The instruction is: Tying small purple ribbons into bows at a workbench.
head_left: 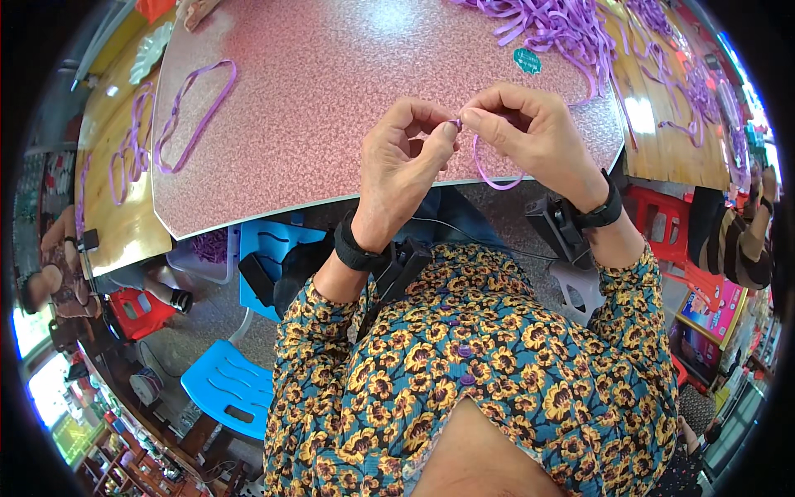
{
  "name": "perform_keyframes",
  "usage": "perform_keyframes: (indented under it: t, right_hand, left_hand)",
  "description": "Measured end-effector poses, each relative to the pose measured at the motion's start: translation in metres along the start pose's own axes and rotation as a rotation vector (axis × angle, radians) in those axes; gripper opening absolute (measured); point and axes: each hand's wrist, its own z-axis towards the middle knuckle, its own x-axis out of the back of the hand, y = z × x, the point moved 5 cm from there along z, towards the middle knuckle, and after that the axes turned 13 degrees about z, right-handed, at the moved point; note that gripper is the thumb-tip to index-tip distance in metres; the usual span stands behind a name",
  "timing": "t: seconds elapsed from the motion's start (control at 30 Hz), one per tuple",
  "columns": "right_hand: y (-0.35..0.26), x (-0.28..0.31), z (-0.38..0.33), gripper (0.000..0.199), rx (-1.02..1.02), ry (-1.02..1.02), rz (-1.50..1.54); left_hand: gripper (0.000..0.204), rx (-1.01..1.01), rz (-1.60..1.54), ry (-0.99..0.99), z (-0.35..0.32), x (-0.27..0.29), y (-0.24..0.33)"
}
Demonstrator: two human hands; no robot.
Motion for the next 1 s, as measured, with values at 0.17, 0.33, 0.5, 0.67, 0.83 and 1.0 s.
perform_keyframes:
  t: [0.17, 0.33, 0.5, 0.67, 0.83, 1.0]
  right_hand:
    - [-0.002, -0.004, -0.001, 0.014, -0.050, -0.065, -0.047]
    - [0.002, -0.009, 0.005, 0.016, 0.005, -0.018, -0.026]
    - [0.006, 0.007, 0.000, 0.022, -0.131, -0.039, 0.017]
    - [0.007, 0.009, -0.001, 0.023, -0.142, -0.049, 0.077]
    - [0.003, 0.005, 0.000, 0.022, -0.103, -0.063, -0.008]
    - [0.000, -0.004, 0.001, 0.021, 0.011, -0.143, -0.142]
  left_hand:
    - [0.010, -0.042, 0.003, -0.001, 0.000, 0.003, 0.000]
    - [0.009, -0.057, 0.067, 0.025, 0.002, 0.007, 0.001]
    - [0.011, -0.018, 0.038, 0.008, -0.001, 0.003, 0.002]
    - [0.019, -0.040, 0.168, -0.044, -0.001, 0.002, 0.003]
    - [0.020, -0.426, 0.619, 0.009, 0.001, 0.002, 0.023]
    - [0.016, -0.646, 0.877, -0.019, 0.000, 0.005, 0.032]
